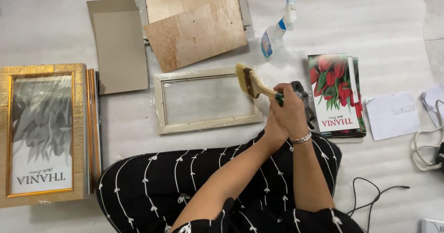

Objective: Cleaning a picture frame using a brush, spray cleaner, and a cloth.

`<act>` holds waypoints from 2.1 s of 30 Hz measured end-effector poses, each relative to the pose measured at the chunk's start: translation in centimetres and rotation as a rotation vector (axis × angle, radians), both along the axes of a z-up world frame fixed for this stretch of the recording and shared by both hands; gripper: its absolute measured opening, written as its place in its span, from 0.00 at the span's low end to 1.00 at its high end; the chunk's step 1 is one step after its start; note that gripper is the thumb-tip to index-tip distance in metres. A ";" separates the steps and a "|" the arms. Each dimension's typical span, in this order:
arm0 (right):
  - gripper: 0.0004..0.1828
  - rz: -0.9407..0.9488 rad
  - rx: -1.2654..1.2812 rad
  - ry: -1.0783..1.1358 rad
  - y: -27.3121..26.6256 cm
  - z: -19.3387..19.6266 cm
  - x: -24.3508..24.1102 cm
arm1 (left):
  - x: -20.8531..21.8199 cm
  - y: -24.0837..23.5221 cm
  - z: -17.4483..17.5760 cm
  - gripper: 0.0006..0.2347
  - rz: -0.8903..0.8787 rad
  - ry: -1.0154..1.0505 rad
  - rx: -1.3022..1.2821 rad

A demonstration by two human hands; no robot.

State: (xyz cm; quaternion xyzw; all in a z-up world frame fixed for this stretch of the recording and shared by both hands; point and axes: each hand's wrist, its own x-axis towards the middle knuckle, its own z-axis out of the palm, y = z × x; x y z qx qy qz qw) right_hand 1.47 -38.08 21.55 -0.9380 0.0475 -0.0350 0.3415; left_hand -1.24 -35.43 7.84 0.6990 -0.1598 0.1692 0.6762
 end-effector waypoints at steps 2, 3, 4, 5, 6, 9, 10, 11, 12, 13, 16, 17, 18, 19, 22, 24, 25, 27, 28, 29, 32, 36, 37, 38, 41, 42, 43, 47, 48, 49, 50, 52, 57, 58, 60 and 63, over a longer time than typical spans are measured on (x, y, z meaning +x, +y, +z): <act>0.21 0.002 0.004 -0.029 0.9 0.4 0.4 | -0.3 0.5 0.3 0.21 -0.028 -0.008 0.077; 0.22 0.004 0.010 -0.050 1.4 0.6 0.4 | -0.7 0.7 0.4 0.21 -0.057 -0.009 0.156; 0.22 0.004 0.007 -0.050 1.5 -0.3 0.6 | -1.2 0.9 0.5 0.21 -0.056 -0.009 0.153; 0.24 -0.031 0.042 -0.099 1.7 -1.2 0.9 | -1.6 1.1 0.6 0.21 -0.099 -0.012 0.273; 0.26 -0.065 0.077 -0.148 1.8 -2.1 1.2 | -2.0 1.3 0.6 0.21 -0.141 -0.014 0.393; 0.28 -0.006 0.218 -0.161 2.4 -5.8 3.0 | -3.3 2.2 0.7 0.22 -0.222 -0.017 0.637; 0.28 -0.004 0.219 -0.161 2.1 -7.6 4.0 | -3.7 2.6 0.7 0.22 -0.220 -0.017 0.639; 0.22 0.067 0.096 -0.208 1.8 -9.4 4.9 | -4.2 3.0 0.7 0.22 -0.260 -0.015 0.760; 0.16 0.138 -0.027 -0.253 1.5 -11.2 5.9 | -4.6 3.3 0.7 0.22 -0.300 -0.013 0.882; 0.16 0.140 -0.027 -0.255 1.6 -10.7 6.0 | -4.7 3.8 0.8 0.22 -0.297 -0.014 0.882; 0.17 0.250 0.341 -0.152 1.1 -10.4 7.7 | -4.0 6.4 0.1 0.22 -0.366 -0.021 1.131; 0.15 0.228 0.183 -0.023 0.1 -11.3 8.4 | -4.1 7.9 -0.8 0.27 -0.410 0.029 1.054; 0.19 0.205 0.023 0.105 -0.9 -12.2 9.0 | -4.1 9.4 -1.7 0.34 -0.453 0.078 0.977; 0.19 0.206 0.024 0.101 -0.2 -9.5 8.9 | -3.2 11.9 -1.8 0.34 -0.450 0.075 0.979; 0.22 0.128 0.044 0.242 0.7 -4.5 8.3 | -0.2 20.4 -2.2 0.23 -0.378 0.233 0.880; 0.23 0.282 0.174 0.338 -0.5 -5.4 7.4 | 1.5 27.1 -2.6 0.26 -0.085 0.443 0.777; 0.23 0.283 0.173 0.338 -0.3 -6.0 7.0 | 1.9 29.3 -1.8 0.26 -0.084 0.443 0.776; 0.21 0.443 0.134 0.447 0.1 -7.1 6.7 | 3.0 33.7 -0.1 0.24 0.534 0.291 0.984; 0.21 0.445 0.134 0.444 -0.7 -9.3 7.8 | 3.3 35.3 -1.7 0.24 0.537 0.288 0.983; 0.23 0.415 0.082 0.374 -1.6 -11.5 8.9 | 3.6 36.6 -3.2 0.29 0.620 0.621 0.969; 0.24 0.305 -0.090 0.148 0.1 -10.2 10.6 | 3.5 38.8 -6.2 0.36 0.724 1.094 0.819; 0.14 0.047 -0.065 -0.011 3.6 -7.6 12.1 | 4.1 38.7 -7.3 0.42 0.679 1.255 0.707; 0.14 0.051 -0.066 -0.011 5.0 -6.4 11.1 | 4.3 39.3 -8.0 0.42 0.681 1.256 0.704; 0.19 0.211 -0.017 0.120 6.4 -5.3 10.0 | 4.5 39.9 -8.7 0.44 0.603 1.298 0.673; 0.23 0.502 0.009 0.381 8.2 -4.6 8.0 | 4.8 40.7 -8.4 0.49 0.490 1.348 0.645; 0.21 0.631 -0.017 0.512 8.4 -4.8 7.4 | 4.8 40.8 -8.0 0.50 0.453 1.358 0.648; 0.21 0.630 -0.016 0.511 7.3 -7.7 8.9 | 4.9 40.7 -7.7 0.50 0.454 1.356 0.649; 0.28 0.299 -0.112 0.376 5.8 -10.3 12.8 | 4.9 40.6 -6.9 0.54 0.421 1.367 0.673; 0.32 0.133 -0.197 0.300 6.2 -8.8 13.3 | 4.8 40.6 -6.7 0.54 0.413 1.367 0.673; 0.32 0.136 -0.197 0.298 7.1 -8.7 13.1 | 4.8 40.6 -6.4 0.54 0.417 1.366 0.671; 0.24 0.087 -0.085 0.201 8.0 -8.7 12.9 | 4.8 40.5 -6.0 0.52 0.415 1.377 0.660; 0.20 0.037 0.026 0.099 9.8 -7.9 11.7 | 5.0 40.5 -6.3 0.51 0.414 1.383 0.647; 0.23 0.719 -0.031 0.483 13.2 -6.9 8.4 | 5.3 40.7 -7.0 0.47 0.417 1.392 0.632; 0.23 0.722 -0.031 0.482 12.3 -9.1 10.2 | 5.4 40.7 -7.1 0.47 0.420 1.391 0.631; 0.22 0.587 0.052 0.348 10.5 -13.4 13.3 | 5.3 40.8 -7.2 0.49 0.405 1.399 0.627; 0.15 0.261 -0.129 0.084 11.5 -11.9 15.3 | 5.4 40.7 -7.2 0.47 0.411 1.424 0.649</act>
